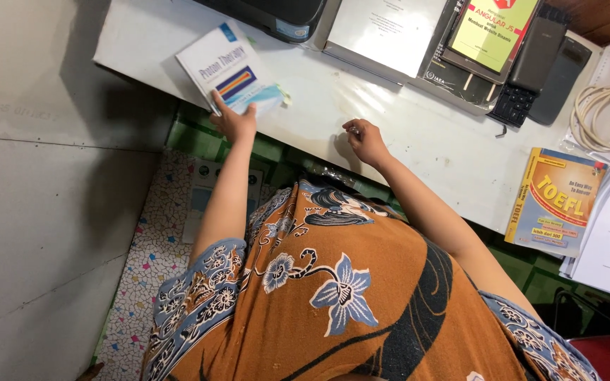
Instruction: The person puts a cover onto a calculator, sets it aside, and uses an eraser to rub marks off several books on the desk.
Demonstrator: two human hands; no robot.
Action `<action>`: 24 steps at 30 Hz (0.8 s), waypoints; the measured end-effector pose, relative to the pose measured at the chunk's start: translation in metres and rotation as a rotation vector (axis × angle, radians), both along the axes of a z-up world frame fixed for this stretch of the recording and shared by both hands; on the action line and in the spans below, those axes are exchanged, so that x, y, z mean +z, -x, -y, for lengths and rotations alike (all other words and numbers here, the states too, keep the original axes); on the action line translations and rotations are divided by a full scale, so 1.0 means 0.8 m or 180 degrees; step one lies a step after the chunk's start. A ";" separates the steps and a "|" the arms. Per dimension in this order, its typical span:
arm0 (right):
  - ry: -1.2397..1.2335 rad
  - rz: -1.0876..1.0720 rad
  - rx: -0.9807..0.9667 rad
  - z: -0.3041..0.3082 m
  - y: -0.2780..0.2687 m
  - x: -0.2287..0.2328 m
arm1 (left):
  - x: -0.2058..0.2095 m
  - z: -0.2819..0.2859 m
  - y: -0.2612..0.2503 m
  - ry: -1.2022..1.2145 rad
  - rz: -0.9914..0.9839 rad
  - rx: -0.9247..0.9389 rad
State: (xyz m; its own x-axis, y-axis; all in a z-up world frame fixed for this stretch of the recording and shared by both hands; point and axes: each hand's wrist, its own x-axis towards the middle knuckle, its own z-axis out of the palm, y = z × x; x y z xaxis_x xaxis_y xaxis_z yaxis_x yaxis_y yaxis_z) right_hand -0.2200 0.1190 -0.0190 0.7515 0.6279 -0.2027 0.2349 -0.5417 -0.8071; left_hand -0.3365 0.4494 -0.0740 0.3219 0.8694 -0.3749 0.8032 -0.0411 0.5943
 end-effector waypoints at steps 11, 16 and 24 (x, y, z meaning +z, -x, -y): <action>0.0060 -0.0113 -0.0336 0.044 0.012 -0.001 | 0.039 0.126 0.023 -0.0192 -0.0666 -0.1491; -0.0099 -0.0141 -0.0693 0.069 0.017 0.003 | 0.043 0.187 0.021 -0.0194 -0.0504 -0.1996; -0.0852 0.0207 -0.1504 0.132 0.015 0.006 | 0.061 0.264 0.001 -0.0164 -0.0476 -0.3040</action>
